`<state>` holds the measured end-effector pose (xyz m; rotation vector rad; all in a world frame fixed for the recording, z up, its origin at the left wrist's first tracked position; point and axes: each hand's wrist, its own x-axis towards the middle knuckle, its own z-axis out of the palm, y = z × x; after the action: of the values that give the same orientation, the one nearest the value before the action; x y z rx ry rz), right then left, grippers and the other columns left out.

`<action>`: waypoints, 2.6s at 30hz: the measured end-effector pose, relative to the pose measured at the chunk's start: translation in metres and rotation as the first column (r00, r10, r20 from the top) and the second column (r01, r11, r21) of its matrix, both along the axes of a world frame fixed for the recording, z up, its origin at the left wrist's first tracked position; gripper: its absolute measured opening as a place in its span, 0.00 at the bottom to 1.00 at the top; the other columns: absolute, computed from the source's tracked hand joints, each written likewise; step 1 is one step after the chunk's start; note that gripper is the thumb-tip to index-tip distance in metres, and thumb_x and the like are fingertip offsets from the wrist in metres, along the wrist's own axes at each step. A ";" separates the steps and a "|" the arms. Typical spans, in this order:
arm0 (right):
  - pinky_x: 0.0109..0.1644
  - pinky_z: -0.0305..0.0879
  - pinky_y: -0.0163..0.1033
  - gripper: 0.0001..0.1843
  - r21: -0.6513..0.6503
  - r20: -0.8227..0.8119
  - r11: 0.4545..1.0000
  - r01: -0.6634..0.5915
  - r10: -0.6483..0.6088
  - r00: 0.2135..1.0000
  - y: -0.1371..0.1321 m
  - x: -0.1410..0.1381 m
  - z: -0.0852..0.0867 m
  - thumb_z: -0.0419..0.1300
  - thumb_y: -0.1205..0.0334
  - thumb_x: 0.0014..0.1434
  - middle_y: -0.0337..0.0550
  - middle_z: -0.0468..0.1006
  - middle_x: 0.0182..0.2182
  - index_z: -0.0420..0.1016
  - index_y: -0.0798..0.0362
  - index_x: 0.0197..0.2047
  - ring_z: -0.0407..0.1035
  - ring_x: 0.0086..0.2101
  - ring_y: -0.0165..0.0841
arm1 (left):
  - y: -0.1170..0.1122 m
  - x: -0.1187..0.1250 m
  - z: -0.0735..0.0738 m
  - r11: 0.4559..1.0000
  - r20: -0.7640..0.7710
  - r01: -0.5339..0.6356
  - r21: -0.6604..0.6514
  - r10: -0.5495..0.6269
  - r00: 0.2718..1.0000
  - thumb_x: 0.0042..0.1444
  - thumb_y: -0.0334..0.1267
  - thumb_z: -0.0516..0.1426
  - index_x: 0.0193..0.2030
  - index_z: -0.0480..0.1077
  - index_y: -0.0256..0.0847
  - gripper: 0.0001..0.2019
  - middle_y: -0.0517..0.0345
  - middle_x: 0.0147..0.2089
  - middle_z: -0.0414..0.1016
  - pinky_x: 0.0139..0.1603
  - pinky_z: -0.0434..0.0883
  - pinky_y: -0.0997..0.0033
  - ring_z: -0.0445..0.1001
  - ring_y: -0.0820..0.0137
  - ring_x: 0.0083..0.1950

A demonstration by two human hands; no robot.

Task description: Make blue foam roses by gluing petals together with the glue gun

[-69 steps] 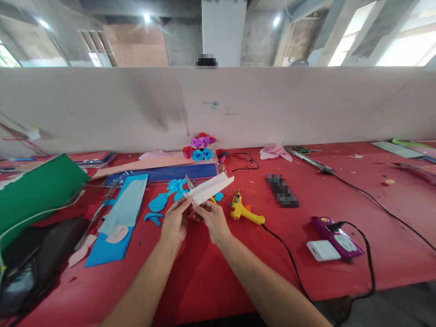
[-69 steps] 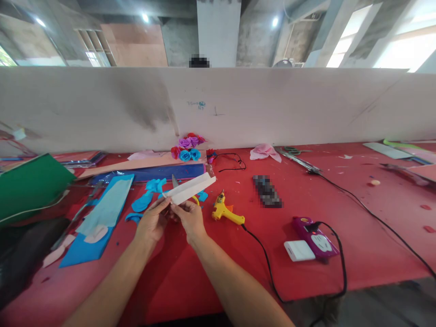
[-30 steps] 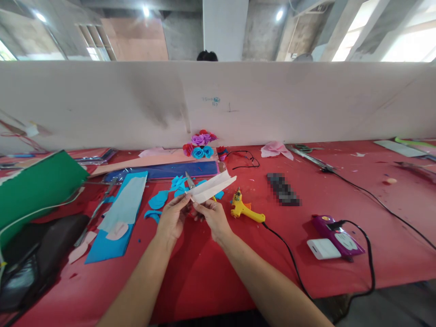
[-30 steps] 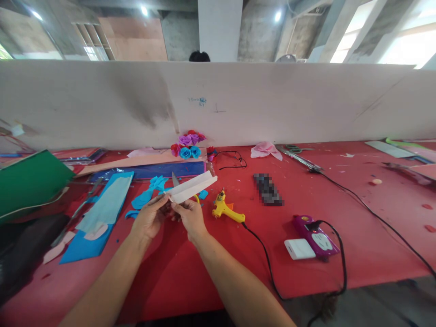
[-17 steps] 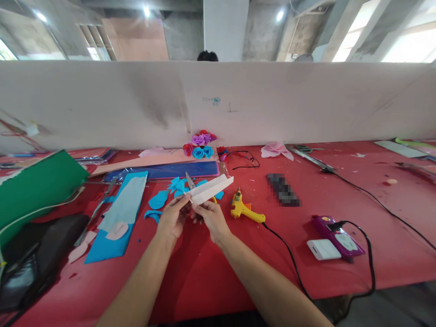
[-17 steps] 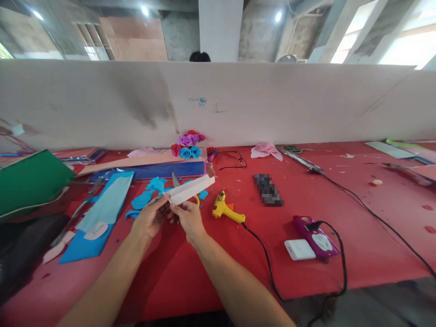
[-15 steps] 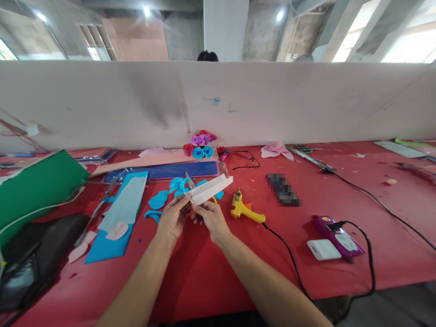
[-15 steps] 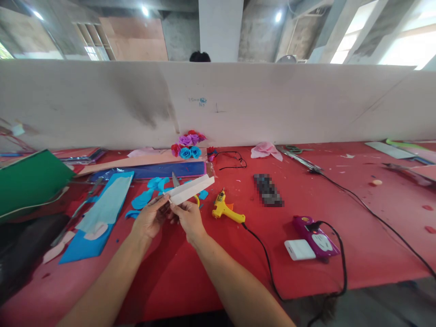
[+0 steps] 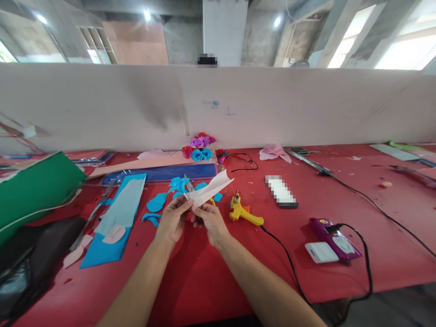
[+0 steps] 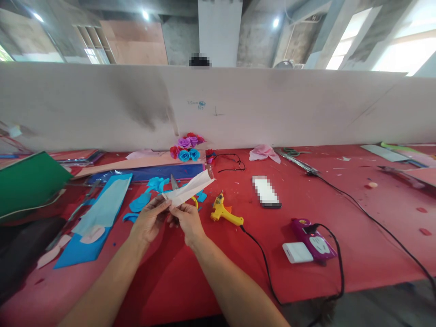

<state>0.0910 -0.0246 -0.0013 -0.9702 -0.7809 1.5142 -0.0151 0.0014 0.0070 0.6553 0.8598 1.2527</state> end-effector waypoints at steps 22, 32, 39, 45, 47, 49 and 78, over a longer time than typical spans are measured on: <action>0.37 0.68 0.36 0.12 -0.089 -0.328 0.965 0.247 -0.262 0.907 0.006 0.002 0.000 0.68 0.59 0.43 0.41 0.80 0.33 0.76 0.54 0.33 0.72 0.33 0.32 | 0.001 -0.003 -0.006 0.997 -0.165 0.077 -0.022 -0.079 0.983 0.32 0.35 0.69 0.27 0.77 0.34 0.13 0.55 0.25 0.76 0.29 0.67 0.74 0.71 0.73 0.25; 0.35 0.69 0.35 0.11 -0.048 -0.343 0.966 0.254 -0.255 0.904 0.001 0.001 0.001 0.68 0.62 0.44 0.39 0.80 0.32 0.76 0.53 0.33 0.73 0.32 0.31 | 0.000 -0.003 -0.004 0.998 -0.171 0.067 -0.021 -0.070 0.983 0.31 0.35 0.69 0.27 0.77 0.35 0.13 0.55 0.25 0.76 0.30 0.67 0.74 0.72 0.72 0.26; 0.40 0.68 0.35 0.12 -0.008 -0.334 0.973 0.231 -0.221 0.916 0.000 -0.002 0.000 0.67 0.59 0.45 0.40 0.80 0.34 0.77 0.54 0.34 0.73 0.35 0.32 | 0.002 -0.005 -0.004 0.996 -0.157 0.053 -0.072 -0.064 0.986 0.28 0.35 0.70 0.24 0.74 0.35 0.13 0.59 0.23 0.74 0.28 0.64 0.76 0.69 0.76 0.24; 0.36 0.66 0.35 0.10 -0.009 -0.324 0.970 0.242 -0.232 0.917 -0.001 -0.003 -0.001 0.68 0.60 0.45 0.38 0.80 0.31 0.77 0.53 0.33 0.71 0.31 0.31 | 0.007 -0.009 -0.011 0.995 -0.174 0.058 -0.080 -0.072 0.982 0.28 0.35 0.70 0.22 0.72 0.36 0.14 0.62 0.22 0.72 0.24 0.60 0.77 0.66 0.78 0.22; 0.33 0.65 0.35 0.11 0.033 -0.277 0.972 0.231 -0.214 0.937 -0.001 -0.004 -0.002 0.66 0.58 0.47 0.39 0.79 0.31 0.77 0.53 0.34 0.71 0.31 0.31 | 0.008 -0.010 -0.012 0.995 -0.172 0.058 -0.077 -0.071 0.983 0.28 0.35 0.70 0.22 0.72 0.36 0.13 0.63 0.22 0.72 0.24 0.59 0.78 0.66 0.79 0.22; 0.32 0.64 0.35 0.12 0.066 -0.226 0.972 0.225 -0.205 0.952 -0.001 -0.004 -0.004 0.65 0.56 0.48 0.40 0.79 0.31 0.77 0.53 0.35 0.71 0.31 0.32 | 0.008 -0.010 -0.012 0.995 -0.171 0.066 -0.078 -0.078 0.982 0.29 0.35 0.70 0.23 0.72 0.37 0.13 0.63 0.22 0.72 0.24 0.60 0.78 0.66 0.79 0.23; 0.44 0.67 0.41 0.14 0.152 -0.076 0.975 0.163 -0.153 0.985 -0.003 -0.005 -0.006 0.68 0.67 0.41 0.40 0.81 0.34 0.78 0.53 0.35 0.72 0.36 0.36 | 0.007 -0.011 -0.007 0.993 -0.083 0.090 -0.074 -0.096 0.992 0.29 0.34 0.70 0.22 0.68 0.35 0.16 0.66 0.19 0.65 0.16 0.53 0.84 0.59 0.84 0.19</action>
<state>0.0861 -0.0276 -0.0078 -0.8417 -0.7485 1.3187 -0.0265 0.0082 -0.0002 0.6899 0.9306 1.1117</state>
